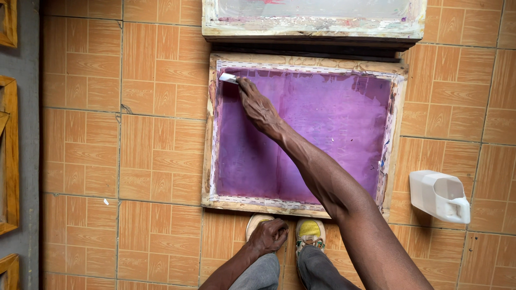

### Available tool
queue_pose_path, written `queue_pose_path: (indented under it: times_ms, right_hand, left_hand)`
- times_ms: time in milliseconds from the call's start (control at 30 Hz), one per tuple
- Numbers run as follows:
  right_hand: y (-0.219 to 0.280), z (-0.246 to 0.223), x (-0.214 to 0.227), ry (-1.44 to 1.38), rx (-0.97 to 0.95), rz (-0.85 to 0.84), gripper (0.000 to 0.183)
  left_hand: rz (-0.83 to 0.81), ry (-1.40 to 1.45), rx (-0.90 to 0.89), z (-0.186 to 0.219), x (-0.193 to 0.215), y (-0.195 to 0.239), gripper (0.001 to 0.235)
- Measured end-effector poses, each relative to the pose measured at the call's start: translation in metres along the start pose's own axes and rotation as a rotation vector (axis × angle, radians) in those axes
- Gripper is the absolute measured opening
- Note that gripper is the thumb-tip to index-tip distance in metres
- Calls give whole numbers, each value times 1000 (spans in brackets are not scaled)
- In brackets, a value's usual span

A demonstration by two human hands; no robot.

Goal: The person spreads a purple liquid substance across a rectangular wooden frame using a small scraper. They repeatedly dip the scraper into the liquid and smooth it out to ensure even coverage. The person also pours more liquid from a white plastic jug into the frame to maintain the level.

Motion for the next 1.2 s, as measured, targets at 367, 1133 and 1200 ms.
queue_pose_path:
  times_ms: [367,1133,1200]
  right_hand:
    - [29,14,-88,383,70,-210,54]
    - [58,-1,-32,81,102,73,65]
    - [45,48,-131,604,194,81,50]
  left_hand:
    - [5,2,-11,-2,0,2,6]
    - [-3,-20,22,4,-2,3,7]
    - [7,0,16,4,-2,3,9]
Point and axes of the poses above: each hand's wrist, its own y-axis away from the middle knuckle, its own x-axis out of the back of the hand, z = x × y, the point moved 5 cm from there along -y, towards the middle knuckle, and after that the axes turned 10 degrees about x, right-handed, at the moved point
